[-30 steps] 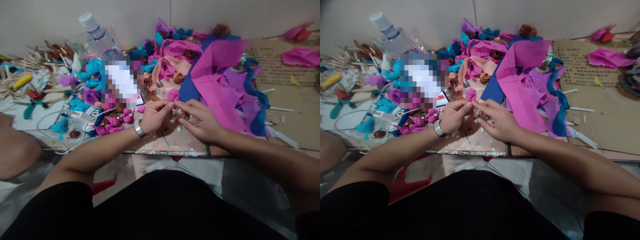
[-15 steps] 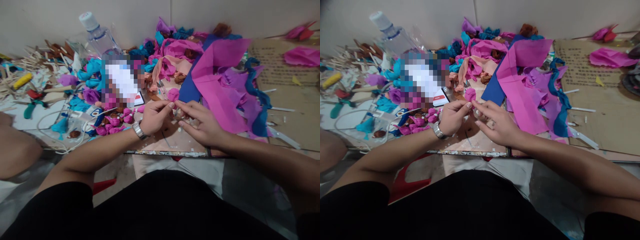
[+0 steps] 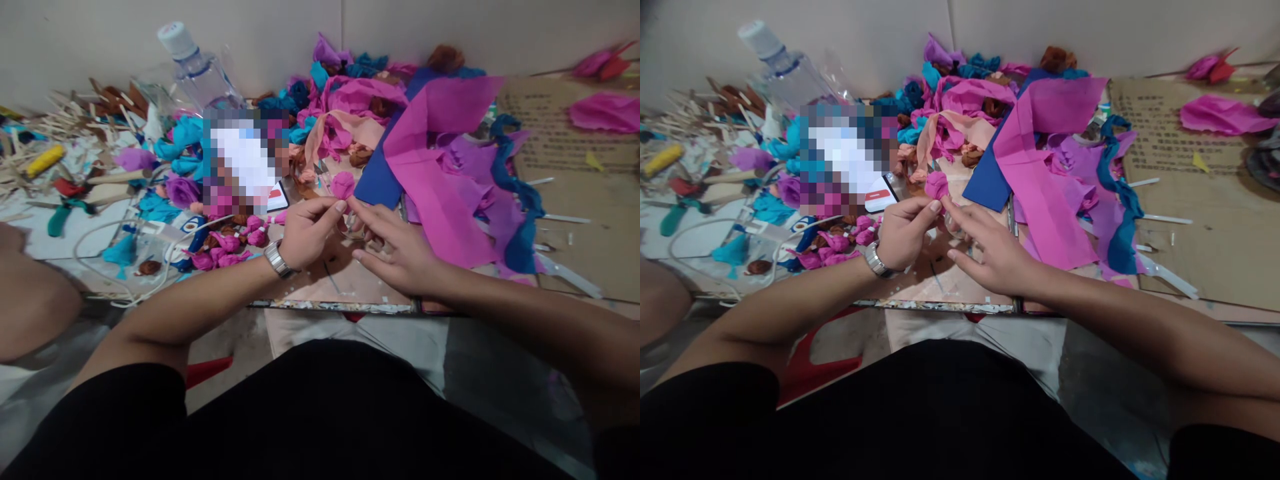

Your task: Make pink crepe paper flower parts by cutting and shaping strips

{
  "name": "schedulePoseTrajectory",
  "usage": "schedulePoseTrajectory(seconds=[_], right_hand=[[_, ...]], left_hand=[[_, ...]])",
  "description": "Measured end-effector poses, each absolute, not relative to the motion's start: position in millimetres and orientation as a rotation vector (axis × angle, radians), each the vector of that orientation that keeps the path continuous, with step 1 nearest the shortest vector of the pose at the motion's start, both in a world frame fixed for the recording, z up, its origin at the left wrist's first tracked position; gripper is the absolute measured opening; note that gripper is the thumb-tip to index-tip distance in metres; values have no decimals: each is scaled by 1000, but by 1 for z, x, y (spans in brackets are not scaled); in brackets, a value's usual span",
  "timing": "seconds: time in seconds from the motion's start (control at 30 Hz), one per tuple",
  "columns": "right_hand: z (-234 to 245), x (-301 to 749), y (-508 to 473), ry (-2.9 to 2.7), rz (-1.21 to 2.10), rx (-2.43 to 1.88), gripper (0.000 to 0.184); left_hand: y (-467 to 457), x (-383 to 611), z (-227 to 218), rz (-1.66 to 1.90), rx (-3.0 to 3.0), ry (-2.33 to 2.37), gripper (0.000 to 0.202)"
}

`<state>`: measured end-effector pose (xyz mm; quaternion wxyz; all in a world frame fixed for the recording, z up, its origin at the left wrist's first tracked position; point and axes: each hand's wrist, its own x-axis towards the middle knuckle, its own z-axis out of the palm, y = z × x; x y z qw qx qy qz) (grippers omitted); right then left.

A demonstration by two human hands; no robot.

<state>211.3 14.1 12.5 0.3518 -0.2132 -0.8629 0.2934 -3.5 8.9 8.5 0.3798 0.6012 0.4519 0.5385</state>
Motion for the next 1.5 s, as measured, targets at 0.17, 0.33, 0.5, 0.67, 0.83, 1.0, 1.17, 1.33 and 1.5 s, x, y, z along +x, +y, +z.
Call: schedulePoseTrajectory(seconds=[0.17, 0.33, 0.5, 0.67, 0.83, 1.0, 1.17, 1.33, 1.5], right_hand=[[15, 212, 12, -2261, 758, -587, 85], [16, 212, 11, -2273, 757, -597, 85], [17, 212, 10, -2264, 760, -593, 84], [18, 211, 10, -2207, 838, -574, 80], [16, 211, 10, -2164, 926, -584, 78], [16, 211, 9, -2133, 994, -624, 77], [9, 210, 13, -2044, 1070, -617, 80], [2, 211, 15, -1952, 1152, -694, 77], [5, 211, 19, -1818, 1198, -804, 65]], left_hand=[[9, -4, 9, 1385, 1559, 1160, 37], [9, -4, 9, 1388, 1573, 1161, 38], [9, -3, 10, 1389, 1580, 1159, 39], [9, -2, 13, 1394, 1590, 1189, 42], [10, -2, 13, 1407, 1592, 1182, 43], [9, -2, 14, 1409, 1611, 1183, 44], [9, -2, 12, 1404, 1600, 1196, 42], [11, -3, 3, 1396, 1484, 1143, 40], [12, -3, 3, 1366, 1472, 1111, 42]])
